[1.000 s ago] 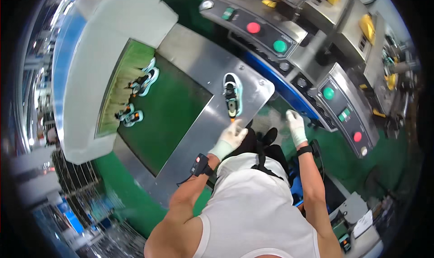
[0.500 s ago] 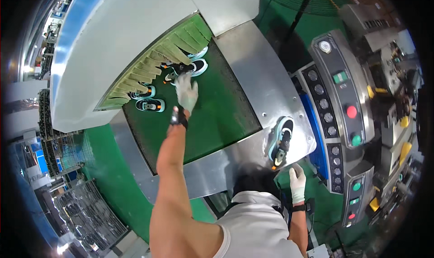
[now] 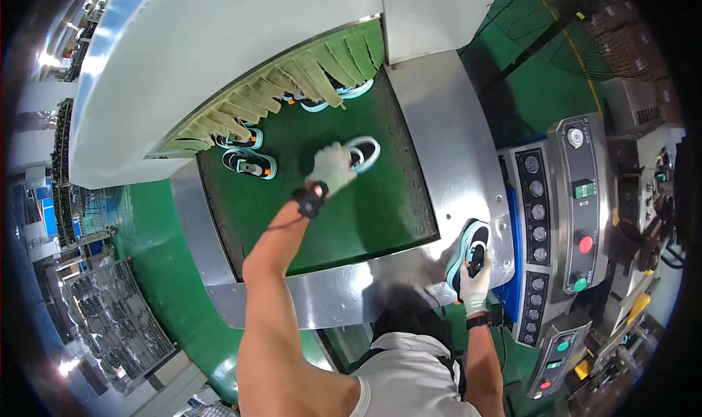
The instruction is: Operating industrial machinery to shape and process sneakers in a footwear factory.
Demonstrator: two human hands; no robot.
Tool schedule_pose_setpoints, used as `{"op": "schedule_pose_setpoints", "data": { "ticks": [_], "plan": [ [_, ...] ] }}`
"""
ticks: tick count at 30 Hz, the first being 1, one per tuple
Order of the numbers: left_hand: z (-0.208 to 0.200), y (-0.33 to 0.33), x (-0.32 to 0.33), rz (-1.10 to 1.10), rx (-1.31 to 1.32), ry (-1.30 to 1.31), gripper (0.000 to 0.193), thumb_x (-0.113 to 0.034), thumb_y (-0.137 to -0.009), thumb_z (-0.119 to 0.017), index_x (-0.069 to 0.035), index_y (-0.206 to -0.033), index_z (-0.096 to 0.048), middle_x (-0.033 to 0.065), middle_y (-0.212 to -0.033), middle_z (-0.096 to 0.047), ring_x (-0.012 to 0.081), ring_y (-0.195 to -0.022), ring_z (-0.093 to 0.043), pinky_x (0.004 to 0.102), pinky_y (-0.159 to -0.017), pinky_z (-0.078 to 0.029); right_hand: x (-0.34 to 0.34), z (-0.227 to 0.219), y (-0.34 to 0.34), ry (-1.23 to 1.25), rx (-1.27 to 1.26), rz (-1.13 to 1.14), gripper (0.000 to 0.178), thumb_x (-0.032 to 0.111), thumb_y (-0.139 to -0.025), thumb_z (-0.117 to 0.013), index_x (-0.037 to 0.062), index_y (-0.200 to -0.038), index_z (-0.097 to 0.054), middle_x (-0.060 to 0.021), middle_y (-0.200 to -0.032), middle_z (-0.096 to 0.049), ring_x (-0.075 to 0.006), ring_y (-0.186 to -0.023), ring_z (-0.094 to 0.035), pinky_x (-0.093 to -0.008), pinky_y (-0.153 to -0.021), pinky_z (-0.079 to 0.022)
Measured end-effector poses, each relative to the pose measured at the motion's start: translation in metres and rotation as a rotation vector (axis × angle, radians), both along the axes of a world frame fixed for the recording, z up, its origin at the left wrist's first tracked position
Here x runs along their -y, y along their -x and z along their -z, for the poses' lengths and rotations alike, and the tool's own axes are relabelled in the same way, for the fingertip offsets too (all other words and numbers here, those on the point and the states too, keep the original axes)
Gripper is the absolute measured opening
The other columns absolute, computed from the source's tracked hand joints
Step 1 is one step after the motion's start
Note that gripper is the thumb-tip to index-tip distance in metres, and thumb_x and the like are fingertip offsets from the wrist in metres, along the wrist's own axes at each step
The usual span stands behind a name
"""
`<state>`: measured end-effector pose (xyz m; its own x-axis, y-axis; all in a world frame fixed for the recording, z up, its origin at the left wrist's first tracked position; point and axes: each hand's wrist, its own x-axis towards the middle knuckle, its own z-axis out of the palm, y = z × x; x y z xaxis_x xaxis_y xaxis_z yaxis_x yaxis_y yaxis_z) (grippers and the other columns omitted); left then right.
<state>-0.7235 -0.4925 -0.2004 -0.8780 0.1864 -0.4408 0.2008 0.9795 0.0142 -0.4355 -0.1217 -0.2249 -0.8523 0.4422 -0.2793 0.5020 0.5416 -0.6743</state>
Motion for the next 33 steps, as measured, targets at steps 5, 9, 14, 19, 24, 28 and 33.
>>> {"op": "schedule_pose_setpoints", "data": {
  "ticks": [5, 9, 14, 19, 24, 28, 33],
  "plan": [
    [-0.033, -0.084, -0.043, -0.148, 0.254, -0.356, 0.05, -0.041, -0.07, -0.075, -0.002, -0.1, -0.068, 0.02, -0.099, -0.067, 0.0326, -0.09, -0.067, 0.0412, -0.079, -0.054, -0.029, -0.016, -0.013, 0.066, 0.069, -0.189, 0.083, 0.015, -0.079, -0.075, -0.0073, -0.144, -0.028, -0.0244, -0.145, -0.038, -0.0333, -0.136, -0.037, -0.0392, -0.113, -0.029],
    [-0.096, -0.152, -0.116, -0.286, 0.425, -0.883, 0.059, -0.039, -0.075, -0.074, 0.005, -0.113, -0.062, 0.0214, -0.103, -0.068, 0.0286, -0.098, -0.066, 0.0352, -0.088, -0.051, -0.031, -0.094, -0.024, 0.466, -0.244, 0.112, 0.044, 0.014, -0.097, -0.056, -0.0046, -0.135, -0.046, -0.0191, -0.136, -0.052, -0.0292, -0.127, -0.05, -0.0414, -0.108, -0.038],
    [-0.174, -0.188, -0.205, 0.165, 0.667, -1.509, 0.066, -0.033, -0.074, -0.078, 0.003, -0.125, -0.056, 0.0151, -0.127, -0.057, 0.0254, -0.117, -0.054, 0.0355, -0.101, -0.041, -0.063, -0.172, -0.061, 1.039, -0.2, 0.211, 0.06, 0.051, -0.1, -0.043, -0.0024, -0.123, -0.059, -0.011, -0.107, -0.068, -0.017, -0.102, -0.062, -0.0311, -0.089, -0.048],
    [-0.203, -0.163, -0.314, 0.888, 0.586, -1.58, 0.056, -0.008, -0.078, -0.071, -0.002, -0.131, -0.054, 0.0118, -0.134, -0.054, 0.0245, -0.12, -0.053, 0.0368, -0.104, -0.039, -0.106, -0.187, -0.106, 1.863, -0.2, 0.474, 0.041, 0.02, -0.103, -0.044, 0.0022, -0.14, -0.044, -0.0053, -0.133, -0.055, -0.0194, -0.116, -0.056, -0.0326, -0.101, -0.044],
    [-0.291, -0.149, -0.452, 0.701, 0.42, -1.349, 0.046, -0.006, -0.087, -0.065, 0.001, -0.13, -0.052, 0.0129, -0.127, -0.058, 0.0212, -0.116, -0.057, 0.0334, -0.1, -0.044, -0.189, -0.258, -0.127, 1.565, -0.69, 0.33, 0.072, -0.004, -0.071, -0.067, 0.0022, -0.139, -0.043, -0.0079, -0.128, -0.059, -0.0187, -0.113, -0.059, -0.0336, -0.096, -0.048],
    [-0.291, -0.11, -0.55, 0.838, 0.044, -1.244, 0.039, -0.01, -0.091, -0.06, 0.0, -0.129, -0.052, 0.0161, -0.121, -0.06, 0.0261, -0.113, -0.058, 0.0353, -0.098, -0.045, -0.232, -0.248, -0.178, 1.556, -0.923, 0.463, 0.075, 0.003, -0.065, -0.082, 0.0, -0.133, -0.05, -0.0133, -0.118, -0.066, -0.0256, -0.101, -0.067, -0.0388, -0.086, -0.056],
    [-0.219, -0.012, -0.652, 0.791, -0.308, -1.01, 0.042, -0.019, -0.087, -0.063, 0.003, -0.123, -0.053, 0.0228, -0.113, -0.059, 0.038, -0.107, -0.057, 0.0413, -0.094, -0.046, -0.254, -0.234, -0.2, 1.345, -1.026, 0.647, 0.084, 0.009, -0.065, -0.084, 0.0034, -0.138, -0.042, -0.0092, -0.126, -0.058, -0.0269, -0.11, -0.06, -0.0388, -0.092, -0.053]
  ]
}}
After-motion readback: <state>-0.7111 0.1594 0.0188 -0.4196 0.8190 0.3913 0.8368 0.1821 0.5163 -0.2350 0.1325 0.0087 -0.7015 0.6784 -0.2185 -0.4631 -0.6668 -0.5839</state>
